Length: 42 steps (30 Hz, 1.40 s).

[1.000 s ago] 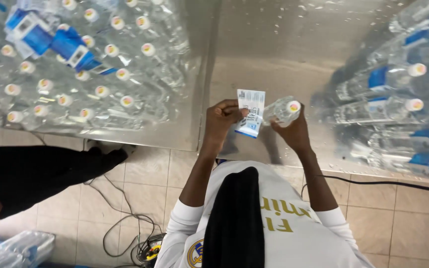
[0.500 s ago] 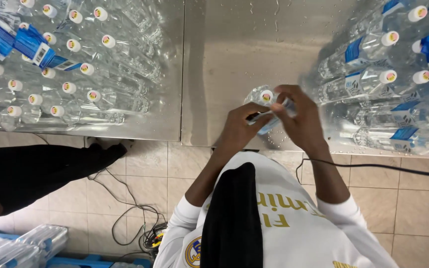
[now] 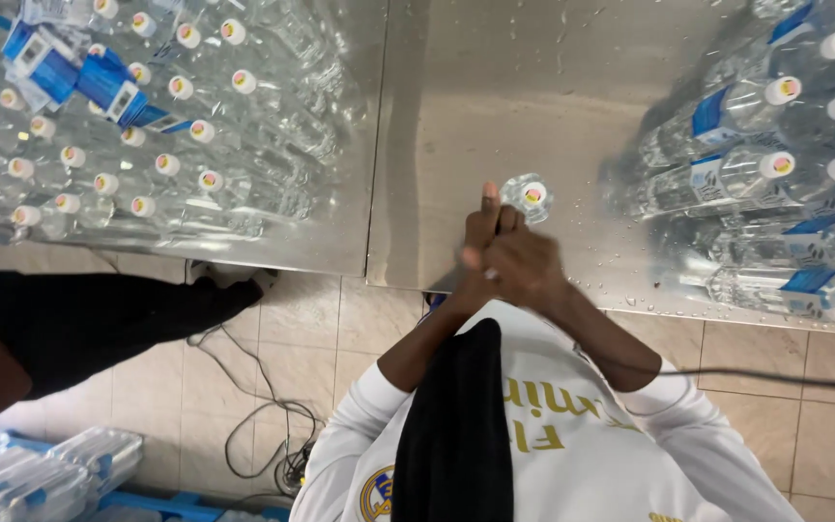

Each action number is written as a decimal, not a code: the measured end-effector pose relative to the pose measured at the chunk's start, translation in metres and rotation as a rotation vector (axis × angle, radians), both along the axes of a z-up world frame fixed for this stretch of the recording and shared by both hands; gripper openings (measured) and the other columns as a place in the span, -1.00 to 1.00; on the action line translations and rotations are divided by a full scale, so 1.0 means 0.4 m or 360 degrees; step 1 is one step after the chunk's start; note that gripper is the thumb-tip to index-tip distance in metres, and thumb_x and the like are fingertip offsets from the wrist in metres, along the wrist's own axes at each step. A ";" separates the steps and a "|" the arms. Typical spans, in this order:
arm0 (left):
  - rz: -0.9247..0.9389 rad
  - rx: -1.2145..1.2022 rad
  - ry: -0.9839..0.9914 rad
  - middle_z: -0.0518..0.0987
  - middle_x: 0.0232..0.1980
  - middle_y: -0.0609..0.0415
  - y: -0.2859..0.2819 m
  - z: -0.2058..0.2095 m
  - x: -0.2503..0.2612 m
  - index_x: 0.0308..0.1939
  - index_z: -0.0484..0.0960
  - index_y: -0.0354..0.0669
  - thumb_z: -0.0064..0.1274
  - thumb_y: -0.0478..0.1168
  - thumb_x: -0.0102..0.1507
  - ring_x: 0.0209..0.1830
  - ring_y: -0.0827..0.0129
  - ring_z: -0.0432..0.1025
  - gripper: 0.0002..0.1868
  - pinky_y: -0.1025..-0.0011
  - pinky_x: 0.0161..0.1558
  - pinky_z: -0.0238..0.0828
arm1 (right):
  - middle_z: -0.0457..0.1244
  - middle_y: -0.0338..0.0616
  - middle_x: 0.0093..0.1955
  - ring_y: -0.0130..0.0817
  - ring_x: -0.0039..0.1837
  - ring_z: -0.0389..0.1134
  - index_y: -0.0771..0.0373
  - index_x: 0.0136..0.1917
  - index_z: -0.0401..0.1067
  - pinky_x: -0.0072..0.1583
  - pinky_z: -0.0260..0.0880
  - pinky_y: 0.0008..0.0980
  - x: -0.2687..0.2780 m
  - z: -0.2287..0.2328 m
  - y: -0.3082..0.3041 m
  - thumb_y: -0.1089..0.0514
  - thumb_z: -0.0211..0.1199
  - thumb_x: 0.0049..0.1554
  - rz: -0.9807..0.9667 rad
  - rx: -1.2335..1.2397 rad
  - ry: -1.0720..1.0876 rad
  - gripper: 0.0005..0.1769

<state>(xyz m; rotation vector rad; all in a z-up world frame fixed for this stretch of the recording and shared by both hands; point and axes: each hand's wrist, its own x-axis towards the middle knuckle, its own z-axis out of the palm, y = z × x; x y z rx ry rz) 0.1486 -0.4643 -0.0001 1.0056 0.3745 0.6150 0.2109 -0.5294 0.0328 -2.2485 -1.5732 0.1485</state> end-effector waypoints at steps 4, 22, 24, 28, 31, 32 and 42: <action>0.0221 -0.0134 0.0014 0.33 -0.63 0.48 -0.021 0.094 -0.007 -0.64 0.49 0.19 -0.14 -0.03 0.63 -0.52 0.87 0.15 -0.35 0.71 -0.35 -0.03 | 0.00 -0.33 -0.54 -0.29 -0.50 0.17 0.08 -0.44 0.19 -0.38 0.10 -0.42 0.092 0.053 -0.026 0.16 0.43 0.42 -0.0282 0.1027 -0.0188 -0.34; -0.0580 -0.0109 0.0039 0.58 0.38 -0.33 0.082 0.228 -0.062 0.39 0.47 -0.41 0.32 -0.30 0.36 0.43 0.04 0.50 -0.43 0.13 0.35 0.52 | 0.51 -0.06 -0.12 -0.55 -0.02 0.43 0.29 0.08 0.63 0.07 0.50 -0.37 0.067 0.134 -0.140 0.29 0.67 0.04 -0.0716 0.0730 0.1520 -0.64; -0.0496 -0.0160 0.0066 0.60 0.36 -0.23 0.082 0.229 -0.080 0.40 0.49 -0.39 0.33 -0.32 0.35 0.39 0.17 0.52 -0.43 0.24 0.31 0.56 | 0.52 -0.01 -0.10 -0.53 -0.02 0.40 0.29 0.10 0.60 0.07 0.48 -0.36 0.052 0.158 -0.136 0.29 0.61 0.10 -0.0649 0.0697 0.1625 -0.69; -0.0451 -0.0332 -0.0070 0.70 0.16 -0.11 0.103 0.179 -0.089 0.50 0.41 -0.30 0.29 -0.35 0.37 0.18 0.46 0.58 -0.36 0.51 0.17 0.53 | 0.50 0.00 -0.06 -0.39 0.06 0.46 0.23 0.15 0.60 0.21 0.46 -0.19 0.044 0.207 -0.116 0.23 0.62 0.12 -0.0579 0.0674 0.1676 -0.65; -0.0462 -0.0285 -0.0191 0.69 0.09 -0.15 0.106 0.145 -0.086 0.45 0.47 -0.29 0.25 -0.28 0.42 0.19 0.34 0.59 -0.46 0.44 0.21 0.50 | 0.50 0.04 0.01 -0.23 0.18 0.50 0.26 0.10 0.60 0.32 0.40 -0.05 0.064 0.151 -0.129 0.22 0.60 0.13 -0.0492 0.0650 0.1599 -0.70; -0.0443 -0.0280 -0.0182 0.69 0.09 -0.15 0.101 0.155 -0.094 0.45 0.47 -0.29 0.25 -0.28 0.42 0.19 0.34 0.59 -0.46 0.44 0.21 0.50 | 0.50 0.04 0.01 -0.23 0.18 0.50 0.26 0.10 0.60 0.32 0.40 -0.05 0.056 0.146 -0.128 0.22 0.60 0.13 -0.0475 0.0645 0.1613 -0.70; -0.0494 -0.0462 -0.0128 0.59 0.20 0.11 0.092 0.127 -0.112 0.52 0.43 -0.18 0.06 0.06 0.54 0.19 0.50 0.51 -0.44 0.49 0.15 0.49 | 0.36 -0.07 0.11 -0.30 0.19 0.42 0.21 0.07 0.47 0.24 0.43 -0.25 0.044 0.072 -0.101 0.10 0.33 0.38 -0.0549 0.1064 0.1942 -0.85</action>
